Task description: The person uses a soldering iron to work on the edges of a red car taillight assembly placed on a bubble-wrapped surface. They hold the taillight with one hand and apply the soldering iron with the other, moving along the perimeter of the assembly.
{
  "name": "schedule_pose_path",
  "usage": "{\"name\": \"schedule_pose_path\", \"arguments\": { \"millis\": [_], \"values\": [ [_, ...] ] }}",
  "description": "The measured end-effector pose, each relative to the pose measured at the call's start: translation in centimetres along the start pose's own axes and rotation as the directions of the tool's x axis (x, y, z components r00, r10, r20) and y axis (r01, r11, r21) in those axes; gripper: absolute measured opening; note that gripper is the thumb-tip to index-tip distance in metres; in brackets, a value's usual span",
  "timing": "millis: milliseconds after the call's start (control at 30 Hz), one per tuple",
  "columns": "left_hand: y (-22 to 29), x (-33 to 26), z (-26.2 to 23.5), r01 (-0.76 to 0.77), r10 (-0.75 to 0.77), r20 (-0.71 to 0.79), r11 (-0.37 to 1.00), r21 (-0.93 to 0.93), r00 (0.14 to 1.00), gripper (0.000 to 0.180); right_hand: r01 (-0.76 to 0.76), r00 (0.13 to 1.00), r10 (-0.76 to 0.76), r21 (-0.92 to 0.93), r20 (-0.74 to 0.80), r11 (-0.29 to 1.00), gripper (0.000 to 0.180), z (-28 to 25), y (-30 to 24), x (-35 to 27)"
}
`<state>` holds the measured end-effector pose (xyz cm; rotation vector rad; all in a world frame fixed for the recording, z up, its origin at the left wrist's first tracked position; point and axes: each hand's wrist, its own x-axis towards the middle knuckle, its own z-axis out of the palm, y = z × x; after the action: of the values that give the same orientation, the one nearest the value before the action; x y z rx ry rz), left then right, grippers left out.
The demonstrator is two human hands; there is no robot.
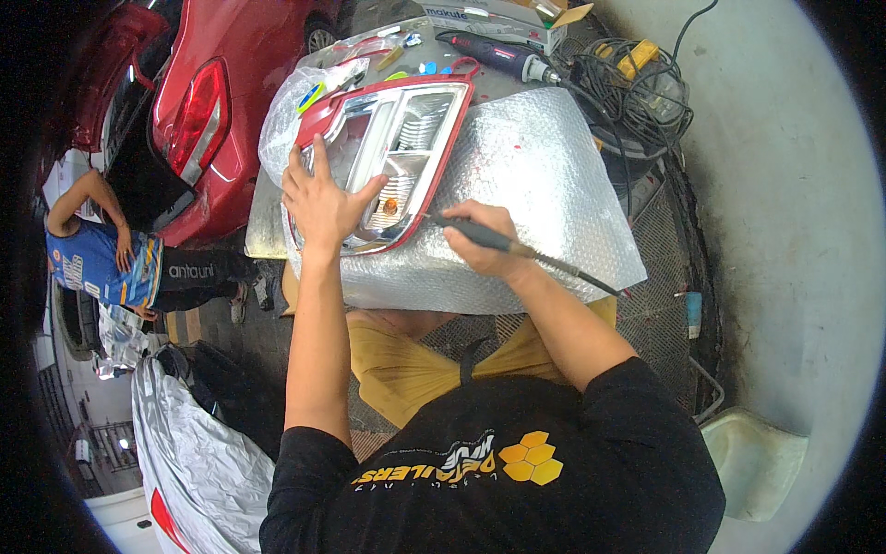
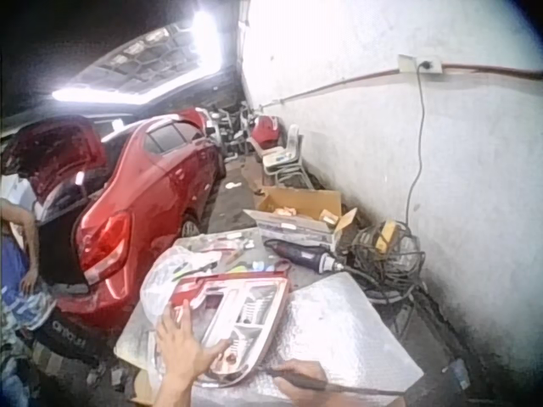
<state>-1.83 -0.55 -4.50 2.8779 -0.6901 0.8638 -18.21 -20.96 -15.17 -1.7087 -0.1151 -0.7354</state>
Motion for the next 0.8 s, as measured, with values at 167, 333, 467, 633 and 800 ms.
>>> {"name": "schedule_pose_path", "arguments": {
  "millis": [167, 333, 467, 633, 800],
  "values": [
    [0.19, 0.12, -0.26, 0.011, -0.011, 0.027, 1.000, -0.011, 1.000, 0.123, -0.051, 0.995, 0.049, -0.021, -0.089, 0.998, 0.024, 0.19, -0.96, -0.03],
    [0.10, 0.19, -0.22, 0.023, -0.023, 0.035, 1.000, -0.007, 0.999, 0.123, -0.020, 1.000, 0.020, -0.040, 0.012, 0.999, 0.024, 0.15, -0.52, -0.23],
    [0.11, 0.02, 0.02, 0.013, -0.013, 0.027, 1.000, -0.014, 1.000, 0.123, -0.150, 0.989, 0.149, 0.038, 0.025, 0.988, 0.025, -0.38, -0.47, -0.19],
    [0.41, 0.04, -0.41, 0.029, -0.028, 0.062, 1.000, -0.002, 0.998, 0.123, -0.137, 0.990, 0.138, 0.026, -0.039, 0.990, 0.026, 0.09, -0.47, -0.30],
    [0.49, 0.18, -0.65, 0.037, -0.038, 0.075, 0.999, 0.010, 0.996, 0.123, -0.094, 0.995, 0.094, -0.002, -0.014, 0.996, 0.026, -0.12, -0.81, -0.04]
  ]
}}
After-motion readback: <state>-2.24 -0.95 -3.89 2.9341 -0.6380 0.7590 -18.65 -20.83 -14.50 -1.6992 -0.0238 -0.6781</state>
